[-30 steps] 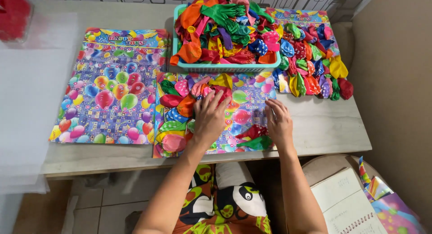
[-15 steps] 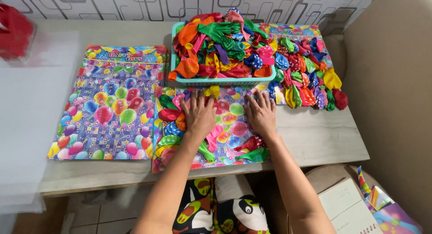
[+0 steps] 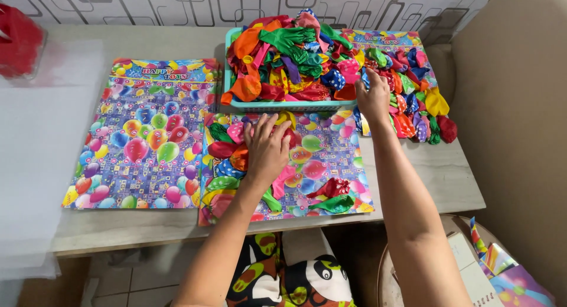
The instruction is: Organizing and arranging colorful balloons from a basket onto decorative display cards.
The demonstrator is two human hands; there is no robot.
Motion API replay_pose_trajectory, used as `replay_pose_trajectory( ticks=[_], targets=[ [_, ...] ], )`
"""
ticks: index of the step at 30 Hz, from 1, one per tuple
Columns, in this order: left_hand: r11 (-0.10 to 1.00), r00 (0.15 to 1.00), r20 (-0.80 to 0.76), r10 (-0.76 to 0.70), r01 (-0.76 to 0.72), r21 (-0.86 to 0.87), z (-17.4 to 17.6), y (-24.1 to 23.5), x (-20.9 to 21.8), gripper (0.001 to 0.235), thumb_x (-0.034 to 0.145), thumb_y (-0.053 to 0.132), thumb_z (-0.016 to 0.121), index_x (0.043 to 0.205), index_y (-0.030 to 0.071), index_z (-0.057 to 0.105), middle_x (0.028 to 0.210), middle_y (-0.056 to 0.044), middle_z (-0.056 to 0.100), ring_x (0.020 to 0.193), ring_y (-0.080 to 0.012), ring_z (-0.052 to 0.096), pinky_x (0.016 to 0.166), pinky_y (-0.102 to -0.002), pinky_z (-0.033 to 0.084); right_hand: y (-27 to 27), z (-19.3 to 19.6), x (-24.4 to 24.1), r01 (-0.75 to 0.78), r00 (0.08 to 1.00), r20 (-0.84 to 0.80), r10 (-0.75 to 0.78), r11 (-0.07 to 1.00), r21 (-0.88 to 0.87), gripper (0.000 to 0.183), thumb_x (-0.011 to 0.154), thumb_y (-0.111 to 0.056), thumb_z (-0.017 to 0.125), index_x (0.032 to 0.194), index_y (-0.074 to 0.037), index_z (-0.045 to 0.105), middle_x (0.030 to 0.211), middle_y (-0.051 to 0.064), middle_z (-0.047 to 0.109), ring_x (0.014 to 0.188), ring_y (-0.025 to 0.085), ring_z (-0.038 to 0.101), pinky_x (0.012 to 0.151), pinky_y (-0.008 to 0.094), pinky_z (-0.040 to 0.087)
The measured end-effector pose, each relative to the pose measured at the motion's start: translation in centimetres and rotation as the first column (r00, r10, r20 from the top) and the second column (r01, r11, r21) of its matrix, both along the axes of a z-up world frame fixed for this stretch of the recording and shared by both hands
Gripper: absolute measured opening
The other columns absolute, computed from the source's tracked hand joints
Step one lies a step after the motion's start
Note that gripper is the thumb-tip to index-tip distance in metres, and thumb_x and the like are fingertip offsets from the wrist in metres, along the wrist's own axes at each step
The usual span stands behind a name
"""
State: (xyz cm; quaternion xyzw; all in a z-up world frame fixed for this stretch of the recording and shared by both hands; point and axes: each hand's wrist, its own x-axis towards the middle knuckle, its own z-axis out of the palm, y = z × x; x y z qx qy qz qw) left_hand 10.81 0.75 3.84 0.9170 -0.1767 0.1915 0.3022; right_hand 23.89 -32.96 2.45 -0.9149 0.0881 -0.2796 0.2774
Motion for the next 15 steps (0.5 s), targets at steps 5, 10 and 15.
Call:
replay_pose_trajectory(
  ticks=[5, 10, 15],
  targets=[
    [1.000, 1.000, 0.009, -0.004, 0.004, -0.018, -0.1, 0.5, -0.5, 0.033, 0.100, 0.026, 0.059, 0.132, 0.023, 0.067, 0.143, -0.011, 0.057, 0.145, -0.0326, 0.042, 0.117, -0.061, 0.021, -2.0, -2.8, 4.4, 0.097, 0.994, -0.069, -0.090, 0.989, 0.109, 0.029, 0.082, -0.052, 0.078, 0.106, -0.036, 0.080, 0.092, 0.003, 0.068, 0.093, 0.032, 0.070, 0.082, 0.048, 0.055],
    [1.000, 1.000, 0.015, -0.014, 0.014, -0.023, -0.3, 1.3, -0.8, 0.034, 0.099, 0.024, 0.061, 0.133, 0.023, 0.066, 0.143, -0.010, 0.057, 0.145, -0.0323, 0.042, 0.117, -0.061, 0.023, 2.0, 4.0, -0.7, 0.028, 0.994, 0.090, -0.064, 0.937, 0.349, 0.022, 0.085, -0.038, 0.077, 0.102, -0.025, 0.080, 0.087, 0.001, 0.076, 0.087, 0.021, 0.073, 0.073, 0.039, 0.055],
    [1.000, 0.999, 0.050, -0.020, 0.021, -0.023, -0.6, 0.9, -1.5, 0.034, 0.097, 0.026, 0.064, 0.130, 0.022, 0.068, 0.139, -0.011, 0.060, 0.142, -0.0321, 0.045, 0.117, -0.058, 0.024, 4.0, 10.1, -6.1, -0.239, 0.936, 0.350, 0.024, 0.773, 0.587, 0.018, 0.091, -0.023, 0.074, 0.106, -0.014, 0.075, 0.089, 0.000, 0.072, 0.084, 0.008, 0.063, 0.073, 0.025, 0.055]
  ],
)
